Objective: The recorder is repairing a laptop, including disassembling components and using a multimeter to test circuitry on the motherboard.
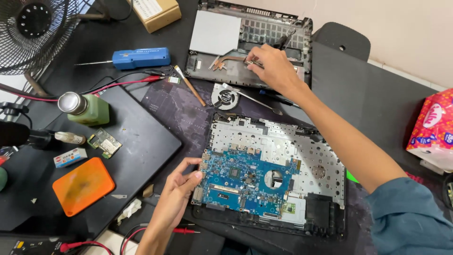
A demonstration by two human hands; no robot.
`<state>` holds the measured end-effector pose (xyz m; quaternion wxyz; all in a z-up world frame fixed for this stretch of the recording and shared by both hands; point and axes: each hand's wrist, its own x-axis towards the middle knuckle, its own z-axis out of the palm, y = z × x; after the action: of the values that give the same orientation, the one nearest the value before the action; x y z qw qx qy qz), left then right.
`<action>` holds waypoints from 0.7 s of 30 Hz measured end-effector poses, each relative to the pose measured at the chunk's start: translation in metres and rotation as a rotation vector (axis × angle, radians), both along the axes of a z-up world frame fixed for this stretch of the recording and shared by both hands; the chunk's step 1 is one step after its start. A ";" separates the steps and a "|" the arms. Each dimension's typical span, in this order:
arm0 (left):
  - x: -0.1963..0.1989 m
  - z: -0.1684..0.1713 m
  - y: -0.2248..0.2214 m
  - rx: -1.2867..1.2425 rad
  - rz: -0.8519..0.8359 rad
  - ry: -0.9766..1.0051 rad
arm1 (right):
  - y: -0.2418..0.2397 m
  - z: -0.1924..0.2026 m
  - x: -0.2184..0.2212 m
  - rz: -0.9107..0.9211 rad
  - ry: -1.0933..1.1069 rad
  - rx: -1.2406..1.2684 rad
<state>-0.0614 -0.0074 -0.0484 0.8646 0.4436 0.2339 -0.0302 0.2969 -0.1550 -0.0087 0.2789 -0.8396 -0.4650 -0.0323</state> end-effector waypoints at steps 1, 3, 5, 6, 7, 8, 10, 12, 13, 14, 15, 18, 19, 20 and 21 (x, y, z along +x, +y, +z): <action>-0.001 0.001 -0.001 -0.002 0.002 -0.002 | -0.002 0.005 -0.006 -0.014 -0.021 -0.004; -0.003 -0.002 -0.002 0.009 0.010 -0.023 | -0.022 0.021 -0.031 -0.028 -0.037 0.023; -0.003 -0.001 -0.003 0.018 0.021 -0.048 | -0.049 0.040 -0.060 -0.041 -0.057 0.048; -0.004 0.000 -0.005 0.040 0.035 -0.061 | -0.068 0.050 -0.076 -0.114 -0.013 0.036; -0.004 0.002 -0.007 0.062 0.046 -0.073 | -0.088 0.060 -0.093 -0.188 0.032 0.024; -0.003 0.004 -0.008 0.059 0.042 -0.075 | -0.113 0.061 -0.110 -0.193 0.031 0.021; -0.004 0.008 -0.011 0.100 0.110 -0.052 | -0.163 0.062 -0.144 -0.304 0.133 0.061; -0.005 0.010 -0.010 0.156 0.121 -0.073 | -0.208 0.044 -0.180 -0.427 0.241 0.054; -0.005 0.010 -0.012 0.206 0.115 -0.094 | -0.233 0.035 -0.199 -0.568 0.349 0.042; -0.004 0.015 -0.015 0.208 0.117 -0.092 | -0.244 0.025 -0.211 -0.566 0.351 0.043; -0.003 0.019 -0.019 0.233 0.125 -0.082 | -0.257 0.017 -0.227 -0.649 0.402 0.030; -0.001 0.026 -0.034 0.298 0.164 -0.070 | -0.275 0.000 -0.259 -0.752 0.516 0.061; -0.001 0.028 -0.038 0.341 0.207 -0.074 | -0.277 -0.005 -0.266 -0.760 0.572 0.108; 0.000 0.029 -0.041 0.342 0.192 -0.072 | -0.274 -0.005 -0.273 -0.773 0.576 0.111; 0.001 0.030 -0.043 0.349 0.239 -0.074 | -0.271 -0.006 -0.276 -0.768 0.613 0.150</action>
<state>-0.0603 -0.0508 -0.0189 0.7801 0.5566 0.2546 0.1300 0.0208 -0.4257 -0.0149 0.4301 -0.8989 -0.0151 0.0824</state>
